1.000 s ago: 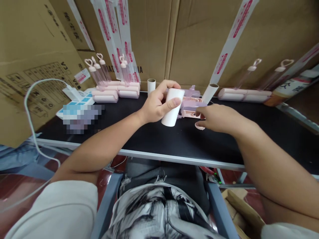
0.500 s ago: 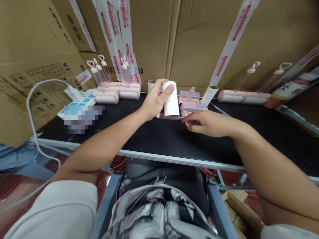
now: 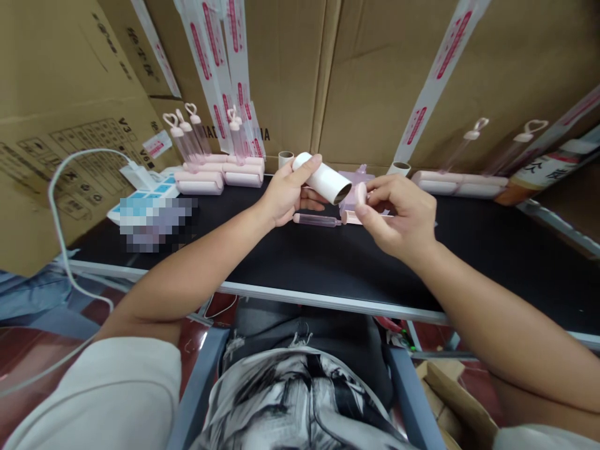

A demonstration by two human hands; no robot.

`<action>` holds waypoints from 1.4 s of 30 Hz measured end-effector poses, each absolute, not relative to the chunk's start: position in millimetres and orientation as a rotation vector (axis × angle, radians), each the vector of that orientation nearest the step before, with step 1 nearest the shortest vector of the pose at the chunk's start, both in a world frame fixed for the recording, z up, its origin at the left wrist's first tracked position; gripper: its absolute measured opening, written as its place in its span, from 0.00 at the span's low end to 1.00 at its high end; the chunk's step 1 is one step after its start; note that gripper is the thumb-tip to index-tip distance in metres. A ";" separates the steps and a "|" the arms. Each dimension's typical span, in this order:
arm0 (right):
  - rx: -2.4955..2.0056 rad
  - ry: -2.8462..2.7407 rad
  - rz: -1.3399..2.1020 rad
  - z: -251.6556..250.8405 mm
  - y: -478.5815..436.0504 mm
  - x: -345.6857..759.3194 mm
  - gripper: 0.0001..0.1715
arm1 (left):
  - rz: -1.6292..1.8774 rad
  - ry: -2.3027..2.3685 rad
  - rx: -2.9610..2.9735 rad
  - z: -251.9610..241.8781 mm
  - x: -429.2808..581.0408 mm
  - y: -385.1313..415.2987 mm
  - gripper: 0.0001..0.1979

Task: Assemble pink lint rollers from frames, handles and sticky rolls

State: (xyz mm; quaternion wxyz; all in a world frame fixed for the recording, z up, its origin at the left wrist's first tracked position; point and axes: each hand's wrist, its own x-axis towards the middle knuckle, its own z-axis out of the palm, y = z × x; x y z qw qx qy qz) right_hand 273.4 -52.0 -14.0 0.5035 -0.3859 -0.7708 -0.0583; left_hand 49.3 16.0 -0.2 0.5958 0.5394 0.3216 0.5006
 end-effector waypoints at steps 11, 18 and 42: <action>-0.973 -1.856 -0.178 -22.1 -46.9 268.0 0.15 | 1.164 0.714 1.229 -2.2 55.4 7.3 0.34; -1.063 -1.909 -0.184 -21.9 -47.3 267.0 0.13 | 1.169 0.733 1.222 -2.4 56.8 7.4 0.33; -1.007 -1.897 0.078 -31.6 -21.9 283.4 0.35 | 1.220 0.754 1.298 -10.1 59.0 4.5 0.36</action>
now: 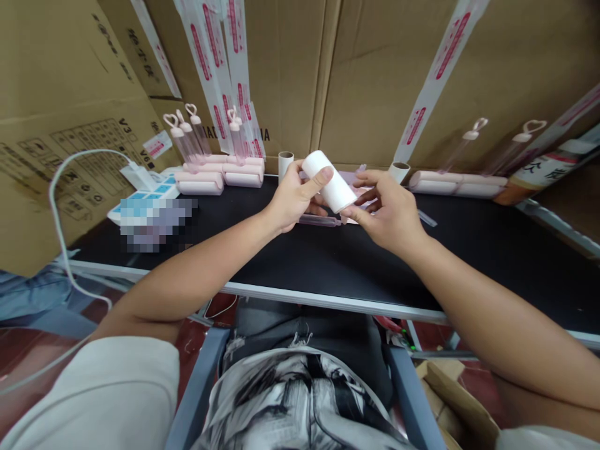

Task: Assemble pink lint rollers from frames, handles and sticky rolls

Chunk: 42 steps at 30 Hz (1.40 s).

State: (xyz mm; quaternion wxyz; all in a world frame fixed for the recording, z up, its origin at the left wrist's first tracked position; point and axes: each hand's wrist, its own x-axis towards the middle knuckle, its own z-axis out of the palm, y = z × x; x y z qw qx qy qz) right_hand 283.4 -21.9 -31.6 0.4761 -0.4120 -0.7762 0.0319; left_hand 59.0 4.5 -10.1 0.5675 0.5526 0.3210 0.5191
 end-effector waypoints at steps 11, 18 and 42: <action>-1.582 -2.346 -0.098 -13.3 -5.4 312.6 0.14 | 1.296 0.782 1.240 -0.8 51.7 14.6 0.29; -1.947 -2.549 -0.177 -17.1 -11.3 295.9 0.17 | 1.249 0.787 1.267 -2.2 53.4 10.9 0.31; -1.187 -1.516 0.942 -20.3 -20.6 277.5 0.18 | 1.094 0.716 1.509 -12.5 57.6 -0.3 0.37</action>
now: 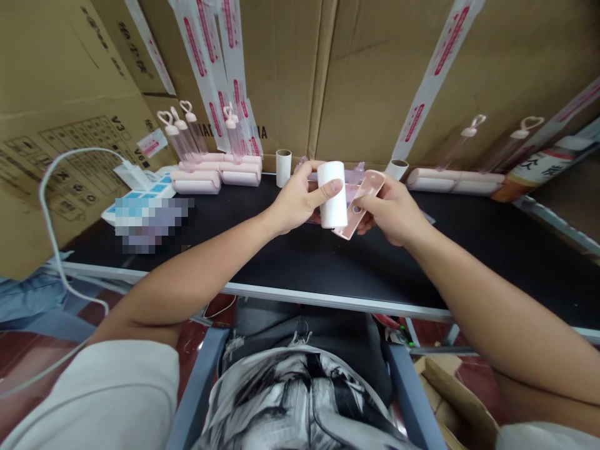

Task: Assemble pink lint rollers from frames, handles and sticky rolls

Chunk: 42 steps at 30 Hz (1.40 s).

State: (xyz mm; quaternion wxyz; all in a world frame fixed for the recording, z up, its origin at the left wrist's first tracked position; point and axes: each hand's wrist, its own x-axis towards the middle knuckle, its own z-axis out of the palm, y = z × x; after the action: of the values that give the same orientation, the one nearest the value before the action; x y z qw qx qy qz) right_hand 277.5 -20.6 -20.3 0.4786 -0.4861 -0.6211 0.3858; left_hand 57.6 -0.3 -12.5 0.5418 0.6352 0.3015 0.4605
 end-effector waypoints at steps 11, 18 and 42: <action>-1.250 -1.436 1.061 -25.1 -25.0 261.1 0.26 | 0.994 0.631 1.600 -18.6 60.2 0.6 0.44; -1.294 -1.333 1.214 -16.3 -26.9 260.3 0.22 | 0.964 0.631 1.616 -24.1 62.2 5.3 0.42; -1.045 -1.727 0.820 -16.5 -27.5 281.6 0.27 | 0.858 0.621 2.073 -19.0 43.7 20.4 0.46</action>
State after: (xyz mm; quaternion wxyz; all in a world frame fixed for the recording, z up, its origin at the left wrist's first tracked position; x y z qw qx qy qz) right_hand 281.6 -27.5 -16.5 0.4629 -0.4250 -0.7027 0.3336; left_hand 43.7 20.4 -19.0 0.3957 0.8179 0.2449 0.3385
